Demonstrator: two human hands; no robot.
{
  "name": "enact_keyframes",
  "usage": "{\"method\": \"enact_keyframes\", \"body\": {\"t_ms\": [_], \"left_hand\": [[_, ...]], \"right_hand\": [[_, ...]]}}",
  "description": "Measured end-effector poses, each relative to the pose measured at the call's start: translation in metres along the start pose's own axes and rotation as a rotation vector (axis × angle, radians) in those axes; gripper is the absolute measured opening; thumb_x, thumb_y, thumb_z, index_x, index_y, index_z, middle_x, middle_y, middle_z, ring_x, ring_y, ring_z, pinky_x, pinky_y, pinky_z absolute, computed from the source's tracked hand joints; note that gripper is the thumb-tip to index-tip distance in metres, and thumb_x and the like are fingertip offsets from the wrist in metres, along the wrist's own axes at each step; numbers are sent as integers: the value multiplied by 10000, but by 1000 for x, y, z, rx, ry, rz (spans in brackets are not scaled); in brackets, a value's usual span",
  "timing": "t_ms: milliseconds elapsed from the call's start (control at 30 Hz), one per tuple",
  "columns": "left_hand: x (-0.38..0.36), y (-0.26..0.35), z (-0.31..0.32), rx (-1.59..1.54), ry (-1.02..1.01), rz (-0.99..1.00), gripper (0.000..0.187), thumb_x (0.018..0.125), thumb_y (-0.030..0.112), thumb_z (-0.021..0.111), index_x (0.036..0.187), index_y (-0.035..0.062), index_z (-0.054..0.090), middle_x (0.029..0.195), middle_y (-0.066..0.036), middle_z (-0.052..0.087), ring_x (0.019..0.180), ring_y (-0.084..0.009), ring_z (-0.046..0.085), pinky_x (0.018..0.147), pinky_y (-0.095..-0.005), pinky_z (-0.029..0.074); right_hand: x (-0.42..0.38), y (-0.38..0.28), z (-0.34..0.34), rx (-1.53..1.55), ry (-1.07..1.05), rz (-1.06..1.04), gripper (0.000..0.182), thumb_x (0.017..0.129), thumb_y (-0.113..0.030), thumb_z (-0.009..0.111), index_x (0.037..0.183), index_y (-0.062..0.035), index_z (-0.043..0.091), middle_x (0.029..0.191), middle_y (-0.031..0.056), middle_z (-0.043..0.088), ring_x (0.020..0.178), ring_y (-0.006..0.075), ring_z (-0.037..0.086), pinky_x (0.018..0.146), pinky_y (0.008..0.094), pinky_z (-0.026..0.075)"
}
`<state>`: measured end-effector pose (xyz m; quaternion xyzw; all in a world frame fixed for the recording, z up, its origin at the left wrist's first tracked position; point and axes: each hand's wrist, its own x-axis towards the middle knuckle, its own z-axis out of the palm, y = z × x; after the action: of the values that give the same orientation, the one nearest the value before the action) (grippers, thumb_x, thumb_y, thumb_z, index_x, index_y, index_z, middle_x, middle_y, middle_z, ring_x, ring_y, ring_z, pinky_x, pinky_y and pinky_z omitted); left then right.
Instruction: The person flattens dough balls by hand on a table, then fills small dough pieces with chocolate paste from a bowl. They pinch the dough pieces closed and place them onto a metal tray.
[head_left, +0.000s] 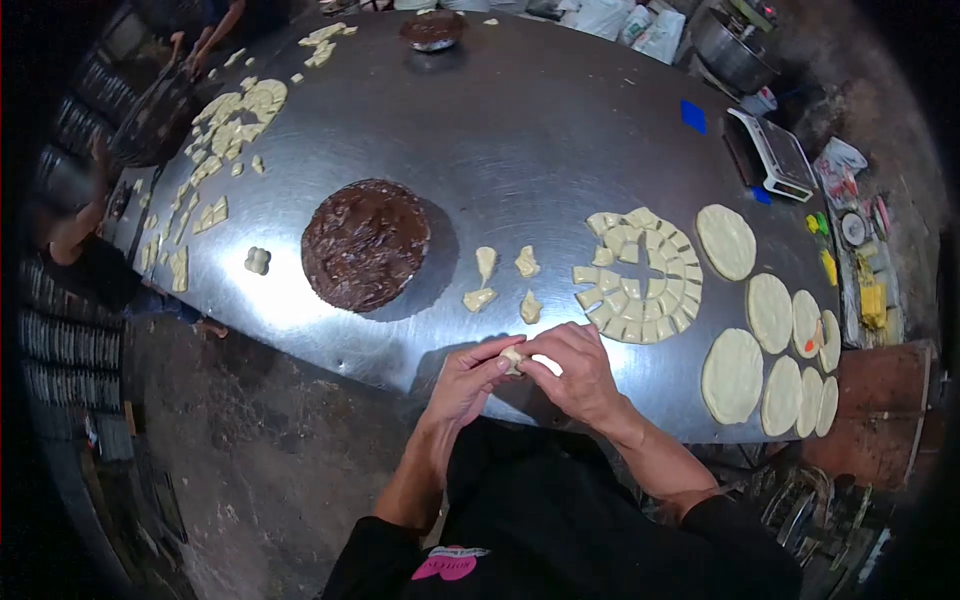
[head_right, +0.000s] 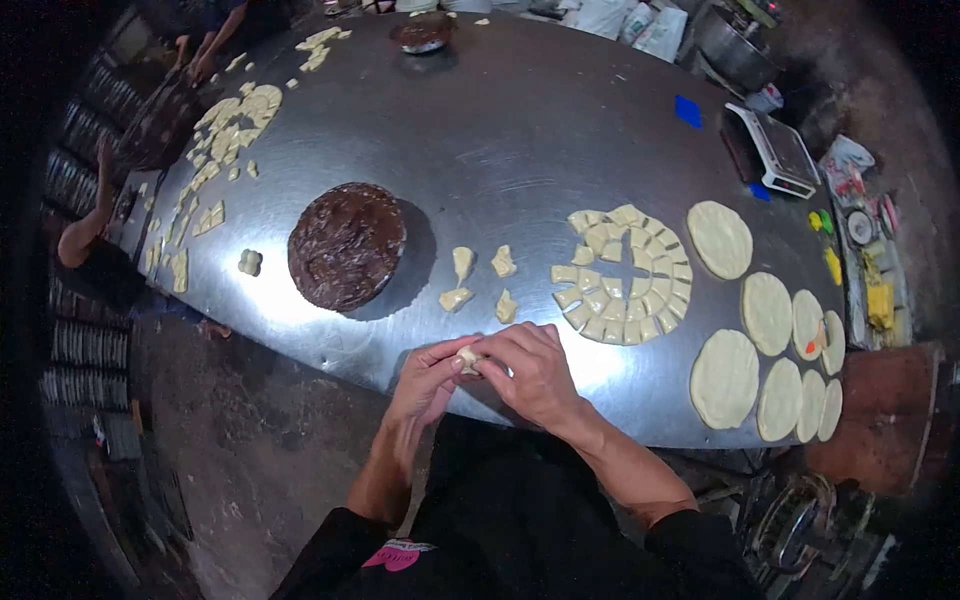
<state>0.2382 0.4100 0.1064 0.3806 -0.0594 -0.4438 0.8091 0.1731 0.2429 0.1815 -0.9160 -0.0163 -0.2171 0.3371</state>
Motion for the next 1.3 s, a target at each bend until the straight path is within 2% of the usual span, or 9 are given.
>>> {"method": "enact_keyframes", "body": {"t_ms": [267, 433, 767, 933, 967, 1000, 1067, 1267, 1300], "left_hand": [[18, -40, 43, -31, 50, -73, 364, 895, 57, 618, 1243, -38, 564, 1118, -104, 640, 1008, -153, 613, 893, -292, 496], [25, -72, 72, -20, -32, -57, 396, 891, 29, 607, 1275, -34, 534, 1139, -116, 638, 1036, -170, 611, 908, -303, 491], [29, -113, 101, 18, 110, -153, 494, 904, 38, 605, 1369, -3, 442, 1302, -153, 549, 1159, -191, 544, 980, -308, 447], [34, -121, 26, 1053, 292, 49, 359, 889, 189, 646, 1227, 72, 622, 1092, -149, 670, 940, -191, 636, 789, -304, 514], [43, -140, -26, 726, 354, 224, 291, 899, 182, 615, 1149, 39, 654, 1046, -153, 682, 939, -224, 649, 797, -312, 513], [46, -116, -38, 1398, 292, 560, 267, 890, 152, 599, 1105, 3, 656, 1003, -166, 685, 893, -269, 661, 790, -334, 517], [50, -70, -7, 1202, 498, 225, 298, 884, 174, 577, 1083, -36, 648, 1003, -200, 669, 916, -293, 647, 832, -363, 499], [129, -112, -99, 1493, 409, 501, 209, 907, 163, 524, 874, 3, 653, 817, -224, 604, 795, -372, 604, 715, -456, 471], [127, -98, -66, 2110, 382, 273, 181, 883, 147, 536, 875, 7, 649, 841, -221, 609, 842, -377, 601, 766, -457, 468]], "right_hand": [[-49, 27, -26, -26, 134, 1, 163, 708, -40, 722, 835, -66, 624, 776, 50, 649, 726, 226, 609, 700, 343, 412], [-75, 43, -60, 234, 26, 382, 94, 761, -78, 692, 834, -73, 633, 761, 43, 638, 696, 243, 605, 695, 358, 415], [-124, 90, -40, -148, 187, 89, 153, 735, -50, 696, 840, -77, 588, 783, 59, 601, 734, 260, 583, 699, 390, 396], [-199, 137, -20, -454, 27, 176, 125, 772, -80, 655, 876, -77, 585, 810, 55, 590, 759, 253, 565, 702, 412, 390], [-215, 137, -20, -501, 53, 110, 161, 764, -87, 647, 922, -75, 620, 848, 41, 604, 806, 247, 577, 754, 412, 396], [-221, 135, -24, -508, 51, 118, 161, 764, -87, 647, 922, -75, 620, 848, 41, 604, 806, 247, 577, 754, 412, 396], [-229, 122, -34, -481, -46, 227, 151, 739, -72, 653, 890, -74, 657, 882, 36, 626, 852, 244, 594, 810, 406, 393], [-182, 137, 1, -180, 35, 213, 97, 745, -19, 638, 820, -75, 664, 852, 96, 625, 840, 298, 598, 742, 397, 462], [-201, 147, 3, -191, 55, 128, 93, 753, -36, 644, 834, -79, 663, 843, 85, 620, 832, 285, 596, 739, 392, 459]]}}
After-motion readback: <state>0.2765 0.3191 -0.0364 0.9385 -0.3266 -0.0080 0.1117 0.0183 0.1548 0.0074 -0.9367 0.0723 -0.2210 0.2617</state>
